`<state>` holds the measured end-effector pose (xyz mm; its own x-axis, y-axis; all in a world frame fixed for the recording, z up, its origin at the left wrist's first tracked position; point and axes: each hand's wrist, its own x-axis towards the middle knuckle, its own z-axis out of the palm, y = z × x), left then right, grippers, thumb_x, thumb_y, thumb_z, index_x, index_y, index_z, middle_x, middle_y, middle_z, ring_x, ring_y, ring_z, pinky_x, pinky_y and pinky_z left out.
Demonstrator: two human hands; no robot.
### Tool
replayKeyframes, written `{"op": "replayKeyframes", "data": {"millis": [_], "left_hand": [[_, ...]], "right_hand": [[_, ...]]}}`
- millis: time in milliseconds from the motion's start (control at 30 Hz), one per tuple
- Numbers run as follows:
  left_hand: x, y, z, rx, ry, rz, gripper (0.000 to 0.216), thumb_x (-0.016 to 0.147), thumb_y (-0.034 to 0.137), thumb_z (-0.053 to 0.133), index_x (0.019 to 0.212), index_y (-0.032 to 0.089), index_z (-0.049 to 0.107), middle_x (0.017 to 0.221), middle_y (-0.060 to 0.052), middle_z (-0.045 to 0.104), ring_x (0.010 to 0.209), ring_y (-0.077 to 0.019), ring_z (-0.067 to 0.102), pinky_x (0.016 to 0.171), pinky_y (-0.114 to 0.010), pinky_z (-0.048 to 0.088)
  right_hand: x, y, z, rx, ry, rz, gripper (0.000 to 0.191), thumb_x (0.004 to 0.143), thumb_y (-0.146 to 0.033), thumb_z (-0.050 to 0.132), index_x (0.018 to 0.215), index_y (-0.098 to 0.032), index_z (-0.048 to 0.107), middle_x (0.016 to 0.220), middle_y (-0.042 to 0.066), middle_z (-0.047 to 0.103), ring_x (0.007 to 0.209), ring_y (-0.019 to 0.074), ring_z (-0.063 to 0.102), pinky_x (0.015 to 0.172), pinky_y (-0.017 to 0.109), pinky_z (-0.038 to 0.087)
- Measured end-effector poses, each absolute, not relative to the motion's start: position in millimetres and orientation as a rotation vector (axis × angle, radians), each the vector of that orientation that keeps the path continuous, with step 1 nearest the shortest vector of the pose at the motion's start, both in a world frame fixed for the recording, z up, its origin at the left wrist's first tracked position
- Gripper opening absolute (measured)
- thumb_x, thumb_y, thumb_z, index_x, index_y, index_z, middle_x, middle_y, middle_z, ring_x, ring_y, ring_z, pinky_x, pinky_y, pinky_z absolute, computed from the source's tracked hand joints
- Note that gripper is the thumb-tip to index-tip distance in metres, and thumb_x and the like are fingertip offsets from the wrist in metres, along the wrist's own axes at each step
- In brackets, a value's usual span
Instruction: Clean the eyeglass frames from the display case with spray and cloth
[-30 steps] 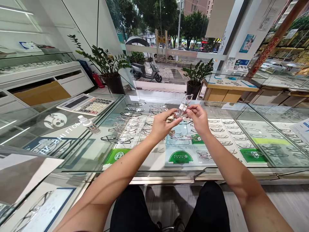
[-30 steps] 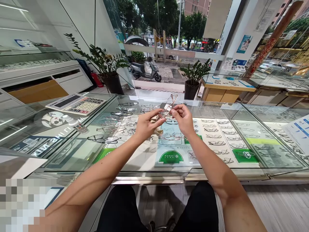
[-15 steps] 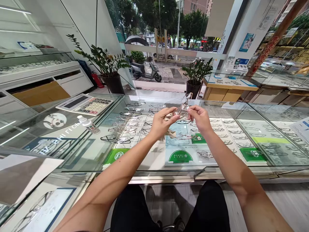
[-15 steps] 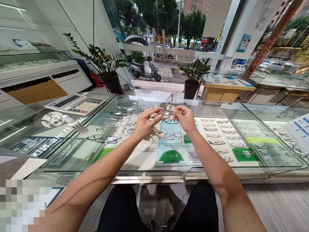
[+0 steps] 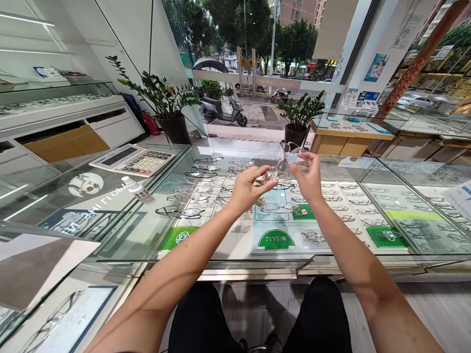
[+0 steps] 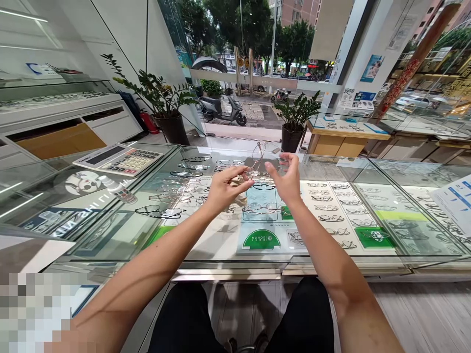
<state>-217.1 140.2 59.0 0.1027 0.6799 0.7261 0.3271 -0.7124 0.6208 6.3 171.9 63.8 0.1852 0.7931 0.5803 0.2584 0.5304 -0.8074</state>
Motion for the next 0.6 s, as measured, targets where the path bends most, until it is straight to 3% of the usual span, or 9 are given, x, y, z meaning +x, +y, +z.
{"op": "replayKeyframes", "data": {"millis": [333, 600], "left_hand": [[-217.9, 138.9, 57.3, 2.348, 0.978, 1.642, 0.047, 0.097, 0.058, 0.081, 0.125, 0.019, 0.079, 0.093, -0.006, 0.077, 0.082, -0.0176, 0.071, 0.068, -0.025, 0.059], [-216.5, 137.2, 54.9, 2.44, 1.019, 1.695, 0.051, 0.1, 0.061, 0.077, 0.13, 0.02, 0.077, 0.097, -0.007, 0.078, 0.076, -0.0149, 0.069, 0.064, -0.024, 0.056]], "right_hand": [[-2.0, 167.4, 58.8, -1.048, -1.394, 0.525, 0.063, 0.084, -0.072, 0.082, 0.124, -0.031, 0.055, 0.145, 0.01, 0.065, 0.128, 0.0311, 0.067, 0.112, 0.055, 0.051], [-1.6, 171.1, 51.9, -1.052, -1.454, 0.465, 0.052, 0.082, -0.039, 0.08, 0.125, -0.031, 0.051, 0.145, 0.01, 0.065, 0.129, 0.0312, 0.066, 0.115, 0.058, 0.051]]}}
